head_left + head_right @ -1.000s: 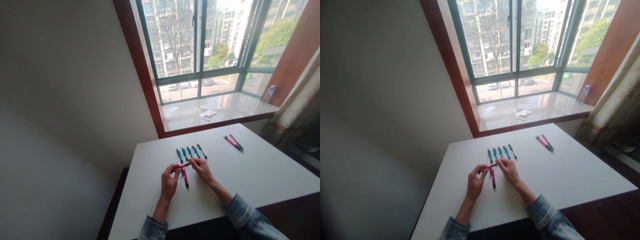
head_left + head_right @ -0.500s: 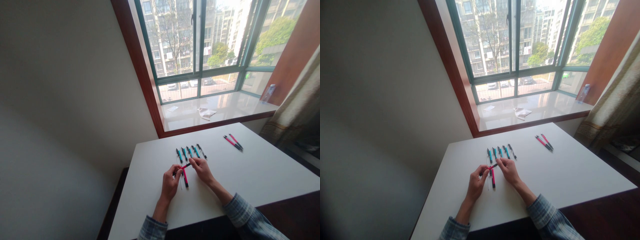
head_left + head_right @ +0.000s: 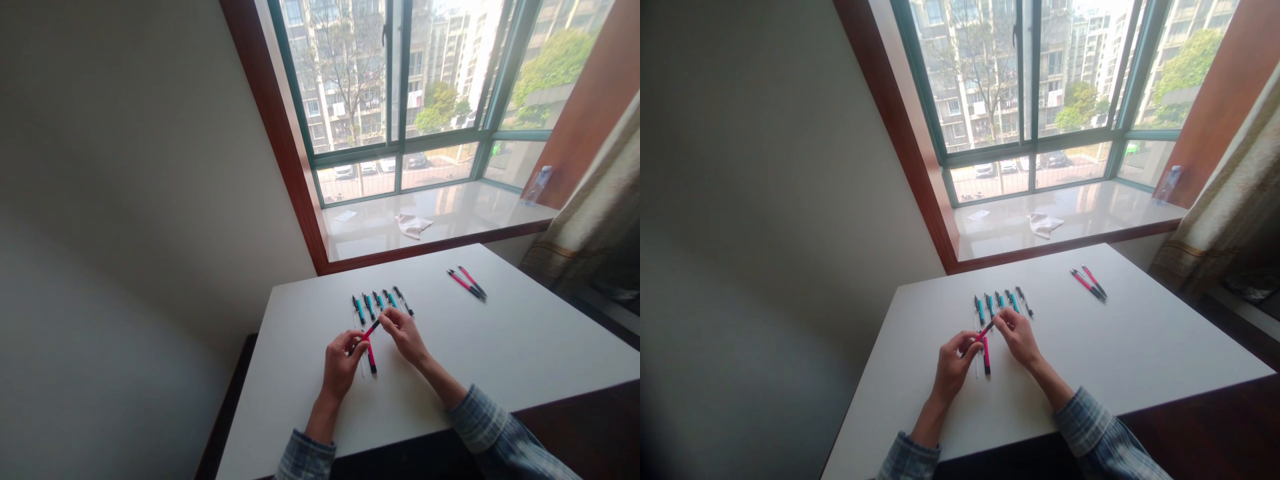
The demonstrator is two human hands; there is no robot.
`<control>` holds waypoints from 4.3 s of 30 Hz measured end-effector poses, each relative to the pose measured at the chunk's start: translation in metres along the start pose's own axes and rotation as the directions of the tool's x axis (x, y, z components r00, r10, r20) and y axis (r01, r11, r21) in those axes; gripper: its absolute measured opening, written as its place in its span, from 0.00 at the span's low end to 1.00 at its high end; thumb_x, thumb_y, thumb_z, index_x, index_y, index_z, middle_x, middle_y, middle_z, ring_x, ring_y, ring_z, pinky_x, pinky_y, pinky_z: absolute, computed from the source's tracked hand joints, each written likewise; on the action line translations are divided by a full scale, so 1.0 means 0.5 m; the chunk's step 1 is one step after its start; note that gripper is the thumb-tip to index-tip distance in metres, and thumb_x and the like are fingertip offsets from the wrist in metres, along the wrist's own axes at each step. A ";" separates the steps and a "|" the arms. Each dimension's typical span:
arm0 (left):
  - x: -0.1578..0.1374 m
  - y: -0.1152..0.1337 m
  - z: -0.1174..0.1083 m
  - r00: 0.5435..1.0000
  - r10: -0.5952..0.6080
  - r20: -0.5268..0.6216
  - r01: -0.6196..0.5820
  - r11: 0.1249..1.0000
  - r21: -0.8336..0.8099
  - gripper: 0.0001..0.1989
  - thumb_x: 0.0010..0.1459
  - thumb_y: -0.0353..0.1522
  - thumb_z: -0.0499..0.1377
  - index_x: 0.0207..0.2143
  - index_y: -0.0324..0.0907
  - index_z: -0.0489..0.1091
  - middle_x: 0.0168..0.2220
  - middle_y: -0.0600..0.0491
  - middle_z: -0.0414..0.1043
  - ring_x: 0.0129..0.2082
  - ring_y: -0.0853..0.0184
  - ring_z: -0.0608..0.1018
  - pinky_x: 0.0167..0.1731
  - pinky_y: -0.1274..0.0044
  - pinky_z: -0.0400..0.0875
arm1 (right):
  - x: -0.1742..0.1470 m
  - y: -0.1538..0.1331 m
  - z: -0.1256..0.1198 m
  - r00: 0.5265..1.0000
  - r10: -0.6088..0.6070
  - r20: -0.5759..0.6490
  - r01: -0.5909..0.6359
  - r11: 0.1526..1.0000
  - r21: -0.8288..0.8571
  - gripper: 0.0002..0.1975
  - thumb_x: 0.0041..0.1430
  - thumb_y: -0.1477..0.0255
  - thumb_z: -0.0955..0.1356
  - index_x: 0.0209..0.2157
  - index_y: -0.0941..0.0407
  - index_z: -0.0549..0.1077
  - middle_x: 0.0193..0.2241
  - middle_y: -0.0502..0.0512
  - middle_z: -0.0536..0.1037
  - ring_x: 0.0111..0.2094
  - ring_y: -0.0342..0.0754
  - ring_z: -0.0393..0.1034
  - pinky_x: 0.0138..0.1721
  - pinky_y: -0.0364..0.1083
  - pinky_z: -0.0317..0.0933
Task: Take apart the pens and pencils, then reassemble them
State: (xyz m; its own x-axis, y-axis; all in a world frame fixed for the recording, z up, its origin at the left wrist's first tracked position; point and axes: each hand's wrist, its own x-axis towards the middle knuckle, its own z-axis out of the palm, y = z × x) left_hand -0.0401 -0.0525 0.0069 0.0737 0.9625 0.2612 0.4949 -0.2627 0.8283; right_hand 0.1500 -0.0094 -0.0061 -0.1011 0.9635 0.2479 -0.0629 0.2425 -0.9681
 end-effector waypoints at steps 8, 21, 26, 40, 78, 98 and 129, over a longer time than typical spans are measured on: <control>0.002 0.003 -0.004 0.997 0.067 -0.034 -0.065 0.996 0.059 0.14 0.65 0.44 0.60 0.37 0.45 0.80 0.35 0.49 0.79 0.36 0.61 0.77 0.37 0.72 0.71 | -0.001 -0.007 -0.004 0.998 0.057 0.032 -0.059 0.994 0.094 0.15 0.60 0.58 0.72 0.38 0.55 0.80 0.36 0.57 0.81 0.40 0.53 0.74 0.45 0.51 0.67; 0.001 0.004 -0.006 0.994 0.095 -0.054 -0.091 0.993 0.081 0.12 0.65 0.42 0.61 0.37 0.46 0.81 0.35 0.50 0.79 0.39 0.60 0.76 0.41 0.69 0.69 | -0.003 -0.009 -0.004 0.992 0.080 0.094 -0.105 0.949 0.298 0.28 0.57 0.62 0.76 0.57 0.51 0.71 0.42 0.58 0.82 0.47 0.54 0.77 0.50 0.54 0.70; 0.001 0.005 -0.006 0.994 0.087 -0.064 -0.083 0.995 0.051 0.12 0.65 0.41 0.61 0.39 0.46 0.81 0.35 0.49 0.80 0.39 0.60 0.76 0.41 0.70 0.70 | -0.002 -0.010 0.000 0.995 0.078 0.061 -0.092 0.956 0.277 0.29 0.54 0.63 0.77 0.57 0.52 0.71 0.43 0.57 0.81 0.45 0.54 0.77 0.51 0.56 0.70; -0.003 0.003 -0.011 0.991 -0.016 -0.136 0.006 0.997 -0.071 0.16 0.65 0.44 0.59 0.41 0.43 0.80 0.36 0.49 0.81 0.38 0.60 0.79 0.39 0.71 0.69 | 0.022 -0.077 0.038 0.987 -0.015 0.161 -0.018 0.978 0.207 0.23 0.58 0.65 0.75 0.55 0.52 0.74 0.36 0.53 0.79 0.42 0.51 0.76 0.48 0.53 0.73; -0.002 0.002 -0.008 0.997 -0.033 -0.063 0.014 0.959 -0.282 0.15 0.67 0.43 0.58 0.41 0.42 0.76 0.42 0.48 0.79 0.39 0.62 0.78 0.40 0.73 0.69 | 0.051 -0.201 -0.014 0.993 -0.116 -0.028 0.116 0.993 0.023 0.19 0.60 0.61 0.73 0.49 0.54 0.73 0.41 0.58 0.81 0.40 0.52 0.79 0.40 0.49 0.74; -0.001 0.002 -0.008 0.994 -0.055 -0.091 0.029 0.962 -0.273 0.16 0.65 0.44 0.59 0.40 0.42 0.77 0.40 0.47 0.79 0.40 0.60 0.79 0.40 0.71 0.73 | -0.031 -0.017 -0.078 0.923 0.111 0.368 0.121 0.824 -0.554 0.17 0.57 0.74 0.70 0.49 0.53 0.77 0.49 0.57 0.76 0.32 0.45 0.75 0.37 0.45 0.72; -0.001 -0.007 -0.005 0.994 -0.053 -0.091 0.027 0.964 -0.265 0.14 0.65 0.43 0.60 0.41 0.42 0.77 0.39 0.48 0.79 0.39 0.61 0.79 0.39 0.72 0.72 | -0.016 0.010 -0.039 0.953 0.056 0.298 0.106 0.859 -0.500 0.32 0.55 0.72 0.72 0.62 0.48 0.69 0.49 0.54 0.80 0.35 0.48 0.72 0.42 0.48 0.69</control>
State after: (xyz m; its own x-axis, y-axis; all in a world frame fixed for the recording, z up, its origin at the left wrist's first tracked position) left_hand -0.0440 -0.0522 0.0051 -0.0313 0.9649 0.2609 0.2498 -0.2452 0.9367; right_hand 0.1699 -0.0138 -0.0136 -0.3962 0.8978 0.1924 0.4318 0.3671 -0.8239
